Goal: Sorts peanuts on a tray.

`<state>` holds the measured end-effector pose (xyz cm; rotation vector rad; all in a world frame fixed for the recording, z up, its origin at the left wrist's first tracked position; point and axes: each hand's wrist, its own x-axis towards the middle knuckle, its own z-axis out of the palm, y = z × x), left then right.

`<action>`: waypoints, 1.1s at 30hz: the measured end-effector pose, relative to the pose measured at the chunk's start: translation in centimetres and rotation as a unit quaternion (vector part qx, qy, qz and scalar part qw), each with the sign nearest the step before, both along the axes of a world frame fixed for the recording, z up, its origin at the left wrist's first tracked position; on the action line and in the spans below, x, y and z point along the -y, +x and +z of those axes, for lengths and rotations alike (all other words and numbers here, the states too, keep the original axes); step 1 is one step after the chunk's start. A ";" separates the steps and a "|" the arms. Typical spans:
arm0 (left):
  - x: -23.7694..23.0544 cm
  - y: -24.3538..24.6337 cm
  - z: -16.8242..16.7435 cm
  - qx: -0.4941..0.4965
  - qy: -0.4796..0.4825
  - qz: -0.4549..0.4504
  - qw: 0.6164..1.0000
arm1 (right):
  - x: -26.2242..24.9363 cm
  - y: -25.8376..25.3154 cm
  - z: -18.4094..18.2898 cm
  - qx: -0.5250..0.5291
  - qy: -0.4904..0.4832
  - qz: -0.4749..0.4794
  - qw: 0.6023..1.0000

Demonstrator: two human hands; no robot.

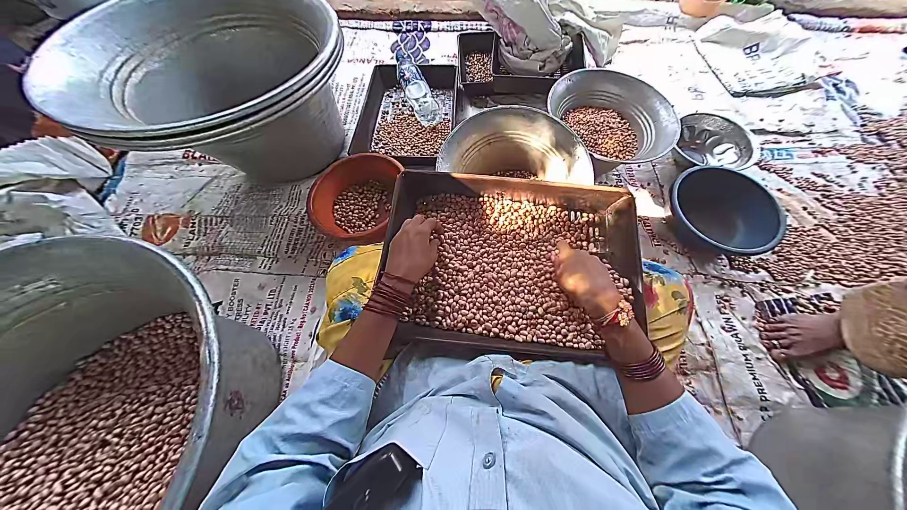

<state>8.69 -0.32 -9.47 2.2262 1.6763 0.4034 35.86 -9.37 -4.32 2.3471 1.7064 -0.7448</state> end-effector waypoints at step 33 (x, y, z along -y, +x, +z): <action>1.9 5.5 1.3 0.044 0.023 -0.143 0.988 | -2.5 0.6 -2.1 -0.223 0.292 0.048 0.929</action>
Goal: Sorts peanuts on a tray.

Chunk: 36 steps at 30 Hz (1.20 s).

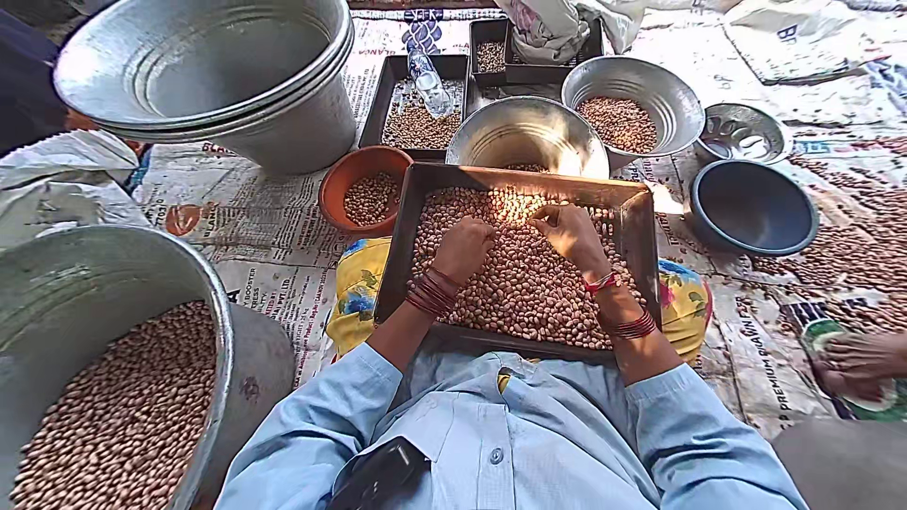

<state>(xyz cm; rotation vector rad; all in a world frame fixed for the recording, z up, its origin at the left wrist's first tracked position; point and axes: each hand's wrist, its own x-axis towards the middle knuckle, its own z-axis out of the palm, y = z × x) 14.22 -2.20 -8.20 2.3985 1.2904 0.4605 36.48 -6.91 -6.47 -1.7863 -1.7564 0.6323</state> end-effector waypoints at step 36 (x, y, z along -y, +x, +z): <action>2.8 0.9 1.4 0.034 -0.059 -0.017 0.998 | 4.2 2.9 0.2 -0.221 0.008 -0.033 0.975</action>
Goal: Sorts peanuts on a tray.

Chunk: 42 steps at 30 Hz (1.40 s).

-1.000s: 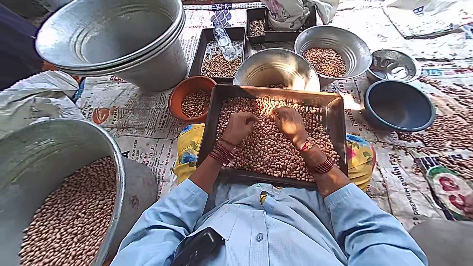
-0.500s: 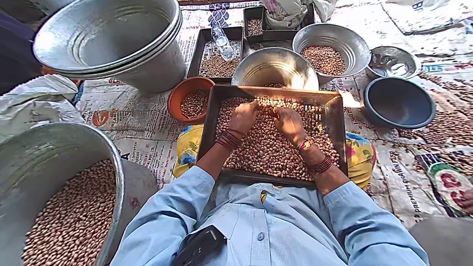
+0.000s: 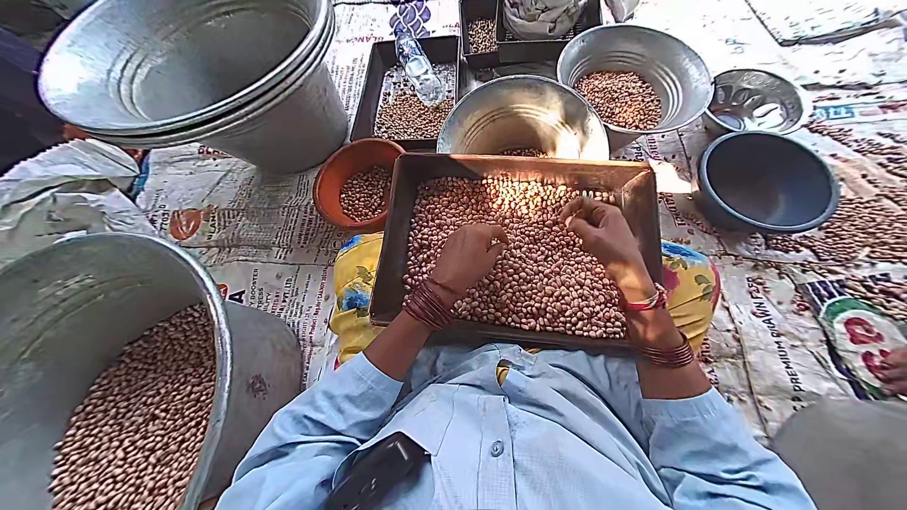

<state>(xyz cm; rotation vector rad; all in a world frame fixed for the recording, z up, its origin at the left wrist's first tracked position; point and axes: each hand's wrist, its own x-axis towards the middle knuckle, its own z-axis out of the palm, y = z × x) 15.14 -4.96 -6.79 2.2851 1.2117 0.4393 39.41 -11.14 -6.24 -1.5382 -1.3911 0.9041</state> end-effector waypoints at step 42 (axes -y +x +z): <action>-1.7 1.3 -0.5 0.005 0.011 0.020 1.000 | -0.6 -2.2 -2.0 0.168 -0.057 0.048 0.983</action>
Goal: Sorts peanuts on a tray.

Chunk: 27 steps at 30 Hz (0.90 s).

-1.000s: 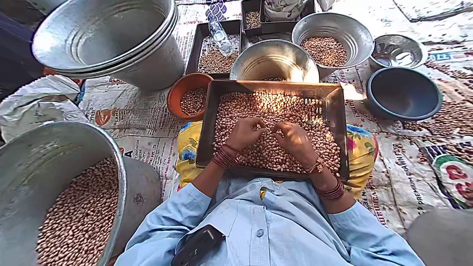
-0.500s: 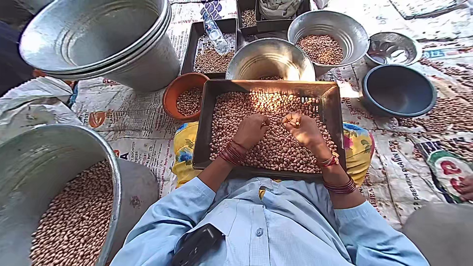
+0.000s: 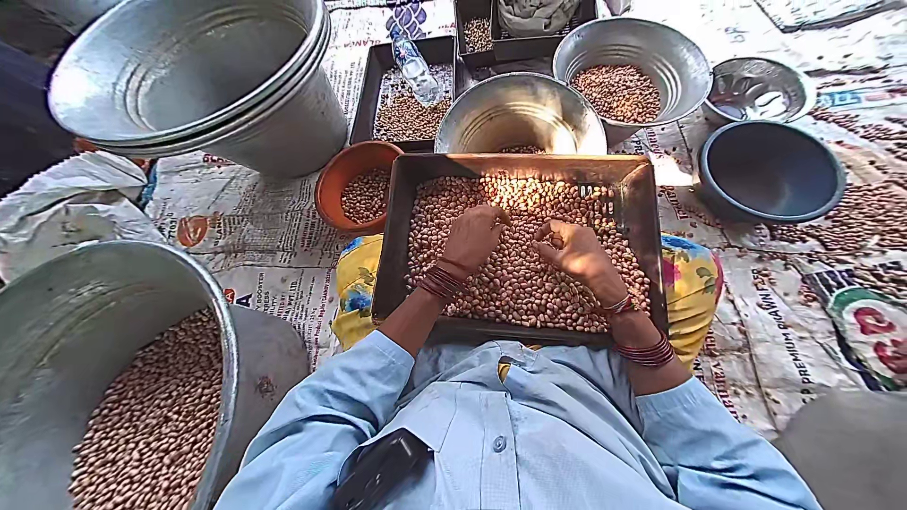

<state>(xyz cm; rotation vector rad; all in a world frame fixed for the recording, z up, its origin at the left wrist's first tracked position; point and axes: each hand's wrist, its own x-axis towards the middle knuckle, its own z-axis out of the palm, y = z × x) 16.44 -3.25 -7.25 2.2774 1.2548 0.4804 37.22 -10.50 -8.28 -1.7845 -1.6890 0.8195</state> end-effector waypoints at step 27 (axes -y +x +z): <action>-1.7 6.4 -0.8 0.092 -0.415 -0.102 0.899 | 1.4 3.5 0.3 0.103 -0.015 -0.091 0.990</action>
